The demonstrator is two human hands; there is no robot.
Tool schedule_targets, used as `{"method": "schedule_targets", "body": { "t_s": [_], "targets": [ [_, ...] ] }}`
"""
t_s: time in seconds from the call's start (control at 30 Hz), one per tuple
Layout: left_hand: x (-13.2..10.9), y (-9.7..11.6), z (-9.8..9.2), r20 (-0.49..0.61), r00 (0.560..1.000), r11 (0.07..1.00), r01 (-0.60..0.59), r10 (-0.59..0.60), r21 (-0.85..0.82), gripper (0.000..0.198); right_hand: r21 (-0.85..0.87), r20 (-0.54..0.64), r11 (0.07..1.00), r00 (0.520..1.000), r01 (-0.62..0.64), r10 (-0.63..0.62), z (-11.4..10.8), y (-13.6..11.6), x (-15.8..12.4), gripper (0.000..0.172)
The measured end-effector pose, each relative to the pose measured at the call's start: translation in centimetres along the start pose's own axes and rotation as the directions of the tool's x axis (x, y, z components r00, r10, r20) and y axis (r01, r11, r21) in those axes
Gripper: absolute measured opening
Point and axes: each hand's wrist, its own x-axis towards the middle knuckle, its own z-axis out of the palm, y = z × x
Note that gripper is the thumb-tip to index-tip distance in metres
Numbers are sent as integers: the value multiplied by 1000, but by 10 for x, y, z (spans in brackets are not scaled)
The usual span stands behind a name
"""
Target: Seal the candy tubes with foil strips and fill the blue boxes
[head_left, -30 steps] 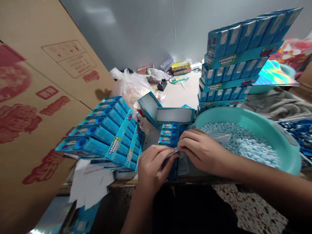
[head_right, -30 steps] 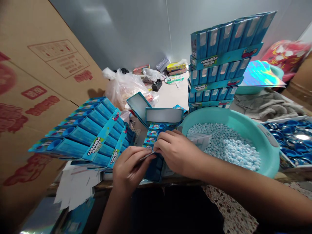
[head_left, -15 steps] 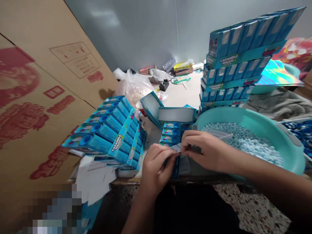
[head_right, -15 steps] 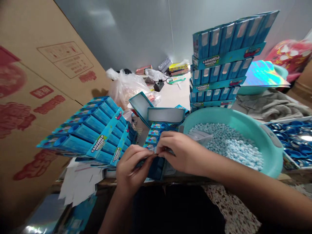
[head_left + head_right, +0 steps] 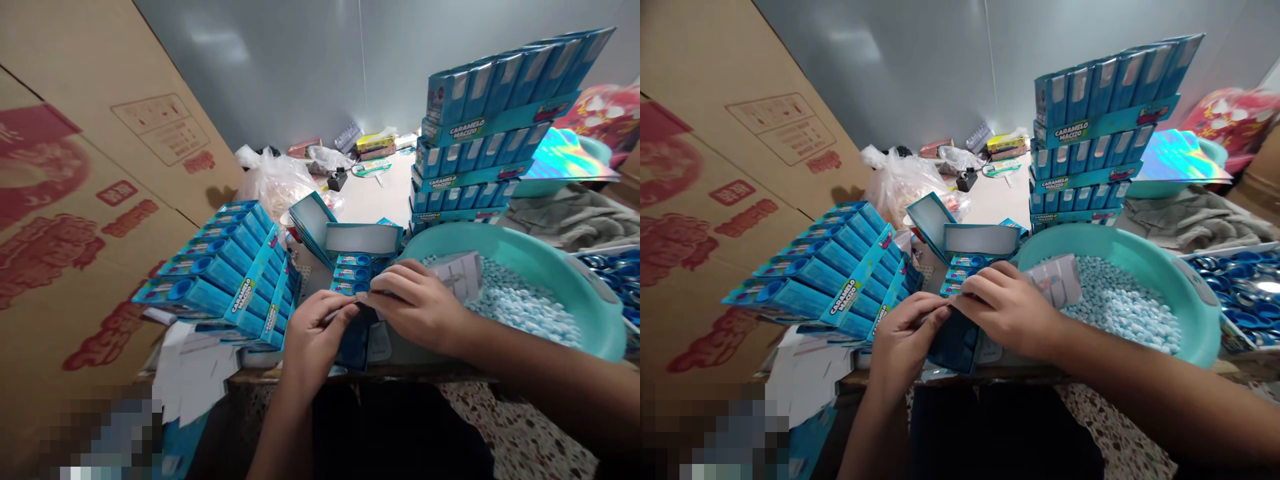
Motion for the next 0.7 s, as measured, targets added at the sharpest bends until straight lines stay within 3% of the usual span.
{"method": "schedule_targets", "body": {
  "t_s": [0.3,0.5,0.7],
  "targets": [
    [5,-4,2,-48,994,994,98,-100,-40,22,34,-48,999,999,7,-5,5,3,-2,9],
    [3,-2,4,-21,999,999,40,-41,-12,17,101,-6,987,992,-127,128,4,2,0,17],
    [4,-3,4,-10,998,998,58,-58,10,19,109,-74,992,994,-66,74,9,4,-2,14]
  ]
}}
